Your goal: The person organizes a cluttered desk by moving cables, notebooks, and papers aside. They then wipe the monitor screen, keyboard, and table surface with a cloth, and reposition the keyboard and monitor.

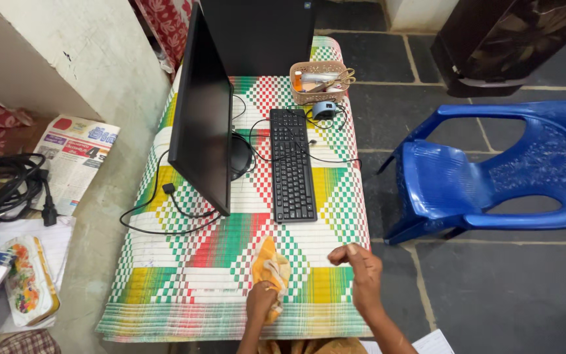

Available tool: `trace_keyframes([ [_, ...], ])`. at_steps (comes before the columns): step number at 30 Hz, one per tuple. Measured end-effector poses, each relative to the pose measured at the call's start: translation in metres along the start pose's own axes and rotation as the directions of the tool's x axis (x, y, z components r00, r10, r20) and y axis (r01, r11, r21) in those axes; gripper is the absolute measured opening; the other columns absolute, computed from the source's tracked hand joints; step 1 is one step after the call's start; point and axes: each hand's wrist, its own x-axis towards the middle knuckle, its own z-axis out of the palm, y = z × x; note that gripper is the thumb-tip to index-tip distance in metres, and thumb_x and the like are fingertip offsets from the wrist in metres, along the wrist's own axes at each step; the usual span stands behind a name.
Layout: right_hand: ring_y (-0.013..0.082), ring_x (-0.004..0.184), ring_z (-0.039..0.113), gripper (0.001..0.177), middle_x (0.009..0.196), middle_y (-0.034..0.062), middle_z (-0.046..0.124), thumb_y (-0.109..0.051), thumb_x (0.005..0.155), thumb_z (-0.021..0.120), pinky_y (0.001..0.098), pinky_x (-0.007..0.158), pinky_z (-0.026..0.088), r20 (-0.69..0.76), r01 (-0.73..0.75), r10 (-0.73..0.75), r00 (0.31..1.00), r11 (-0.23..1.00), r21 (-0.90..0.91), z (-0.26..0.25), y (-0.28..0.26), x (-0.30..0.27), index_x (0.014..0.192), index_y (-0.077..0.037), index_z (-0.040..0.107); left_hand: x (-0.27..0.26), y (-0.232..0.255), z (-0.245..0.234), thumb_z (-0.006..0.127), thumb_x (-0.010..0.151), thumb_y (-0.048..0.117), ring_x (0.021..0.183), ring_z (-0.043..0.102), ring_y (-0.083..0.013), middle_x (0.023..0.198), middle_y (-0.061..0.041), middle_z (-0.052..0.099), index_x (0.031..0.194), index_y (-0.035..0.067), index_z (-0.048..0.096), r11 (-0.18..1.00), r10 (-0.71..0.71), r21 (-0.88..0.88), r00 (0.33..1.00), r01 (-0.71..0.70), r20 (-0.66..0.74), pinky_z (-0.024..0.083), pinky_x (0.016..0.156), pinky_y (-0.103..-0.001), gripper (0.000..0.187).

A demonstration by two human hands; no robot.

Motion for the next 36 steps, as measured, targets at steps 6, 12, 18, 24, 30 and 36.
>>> trace_keyframes([
  [6, 0.0169, 0.078, 0.068, 0.044, 0.084, 0.0119, 0.075, -0.026, 0.107, 0.049, 0.0308, 0.078, 0.055, -0.002, 0.053, -0.053, 0.999, 0.998, 0.018, -0.067, 0.008, 0.072, 0.084, 0.004, 0.071, 0.002, 0.022, 0.018, 0.066, 0.068, 0.022, 0.089, 0.075, -0.0333, 0.092, -0.016, 0.079, 0.096, 0.017, 0.080, 1.000, -0.020, -0.005, 0.986, 0.020, -0.163, 0.058, 0.082, -0.042, 0.032],
  [12, 0.0174, 0.077, 0.068, 0.043, 0.084, 0.0127, 0.074, -0.027, 0.108, 0.050, 0.0313, 0.078, 0.054, 0.065, -0.083, 0.077, 0.995, 0.992, 0.093, -0.136, 0.026, 0.162, 0.087, 0.004, 0.071, -0.012, 0.059, 0.079, 0.069, 0.072, 0.023, 0.098, 0.070, -0.0373, 0.104, -0.018, 0.067, 0.099, 0.016, 0.080, 0.983, -0.167, 0.012, 0.905, 0.186, -0.391, 0.057, 0.086, -0.047, 0.030],
  [18, 0.0187, 0.075, 0.068, 0.037, 0.085, 0.0135, 0.074, -0.025, 0.106, 0.053, 0.0335, 0.076, 0.055, 0.181, -0.192, 0.155, 0.971, 0.959, 0.209, -0.167, 0.040, 0.221, 0.089, 0.003, 0.071, -0.024, 0.109, 0.117, 0.077, 0.068, 0.029, 0.113, 0.058, -0.0382, 0.114, -0.014, 0.059, 0.105, 0.018, 0.073, 0.953, -0.125, 0.161, 0.818, 0.256, -0.561, 0.053, 0.090, -0.050, 0.039],
  [24, 0.0149, 0.075, 0.065, 0.041, 0.083, 0.0113, 0.075, -0.025, 0.107, 0.051, 0.0302, 0.076, 0.052, 0.375, -0.168, 0.119, 0.919, 0.981, 0.101, -0.159, 0.032, 0.224, 0.087, 0.004, 0.073, -0.040, 0.128, 0.125, 0.076, 0.073, 0.041, 0.109, 0.059, -0.0388, 0.115, -0.015, 0.060, 0.113, 0.014, 0.071, 0.942, -0.104, 0.223, 0.848, 0.252, -0.520, 0.054, 0.087, -0.051, 0.048],
  [30, 0.0152, 0.074, 0.065, 0.040, 0.081, 0.0115, 0.074, -0.026, 0.105, 0.052, 0.0306, 0.075, 0.052, 0.410, -0.189, 0.146, 0.900, 0.980, 0.066, -0.172, 0.023, 0.232, 0.087, 0.004, 0.073, -0.021, 0.121, 0.142, 0.067, 0.082, 0.069, 0.110, 0.071, -0.0320, 0.115, -0.015, 0.074, 0.112, 0.010, 0.078, 0.939, -0.226, 0.130, 0.857, 0.318, -0.463, 0.057, 0.093, -0.044, 0.067],
  [36, 0.0179, 0.073, 0.067, 0.042, 0.084, 0.0135, 0.076, -0.028, 0.105, 0.051, 0.0327, 0.074, 0.054, 0.303, -0.180, 0.149, 0.941, 0.981, 0.076, -0.192, 0.014, 0.264, 0.089, 0.004, 0.072, -0.011, 0.129, 0.154, 0.068, 0.075, 0.072, 0.106, 0.072, -0.0324, 0.110, -0.015, 0.077, 0.111, 0.013, 0.078, 0.944, -0.309, -0.016, 0.870, 0.329, -0.384, 0.057, 0.091, -0.044, 0.070],
])
